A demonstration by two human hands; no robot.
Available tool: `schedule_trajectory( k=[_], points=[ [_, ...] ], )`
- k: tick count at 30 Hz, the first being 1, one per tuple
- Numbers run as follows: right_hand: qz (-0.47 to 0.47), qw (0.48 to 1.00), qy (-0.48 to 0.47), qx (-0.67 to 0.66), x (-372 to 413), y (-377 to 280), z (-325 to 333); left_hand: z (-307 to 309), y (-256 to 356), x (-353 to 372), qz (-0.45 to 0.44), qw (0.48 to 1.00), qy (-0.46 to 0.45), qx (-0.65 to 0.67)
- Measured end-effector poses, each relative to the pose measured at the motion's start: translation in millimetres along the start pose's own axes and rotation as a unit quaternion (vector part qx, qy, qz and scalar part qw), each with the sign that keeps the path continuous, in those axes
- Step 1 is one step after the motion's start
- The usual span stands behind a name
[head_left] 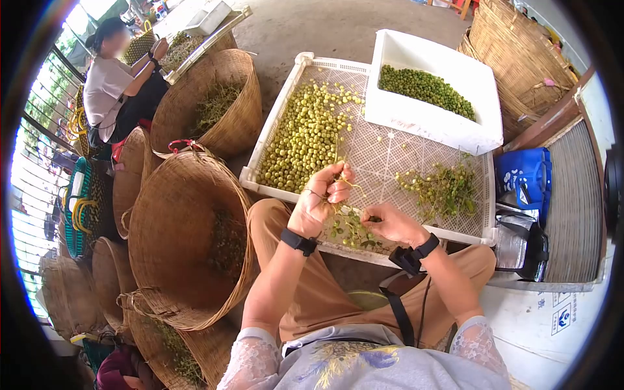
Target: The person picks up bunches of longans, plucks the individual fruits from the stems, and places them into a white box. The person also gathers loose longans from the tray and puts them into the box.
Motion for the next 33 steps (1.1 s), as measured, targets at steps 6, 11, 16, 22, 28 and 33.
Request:
schedule_trajectory(
  k=[6, 11, 16, 22, 28, 33],
  points=[
    [0.002, 0.887, -0.028, -0.462, 5, 35, -22, -16, 26, 20, -0.025, 0.998, 0.004, -0.06],
    [0.067, 0.839, 0.035, -0.539, -2, 29, -4, 7, 15, 39, 0.011, 0.957, 0.138, -0.254],
    [0.122, 0.83, 0.038, -0.543, -6, 7, 9, 17, -12, 34, 0.036, 0.953, 0.128, -0.273],
    [0.033, 0.864, 0.033, -0.501, 13, 15, -8, 16, -13, 40, 0.036, 0.947, 0.14, -0.288],
    [-0.162, 0.978, -0.012, -0.134, 17, 117, -39, -5, 27, 52, -0.047, 0.961, 0.098, -0.253],
    [-0.265, 0.92, -0.007, -0.29, -6, 186, -72, -6, 55, 74, -0.115, 0.973, 0.093, -0.176]
  ],
)
Point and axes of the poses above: each hand's wrist, its own x-axis away from the middle knuckle, its own z-axis out of the back of the hand, y = z × x, the point moved 10 cm from there along -x, towards the middle knuckle, and after that the axes turned 15 degrees about -y, right-handed, at the moved point
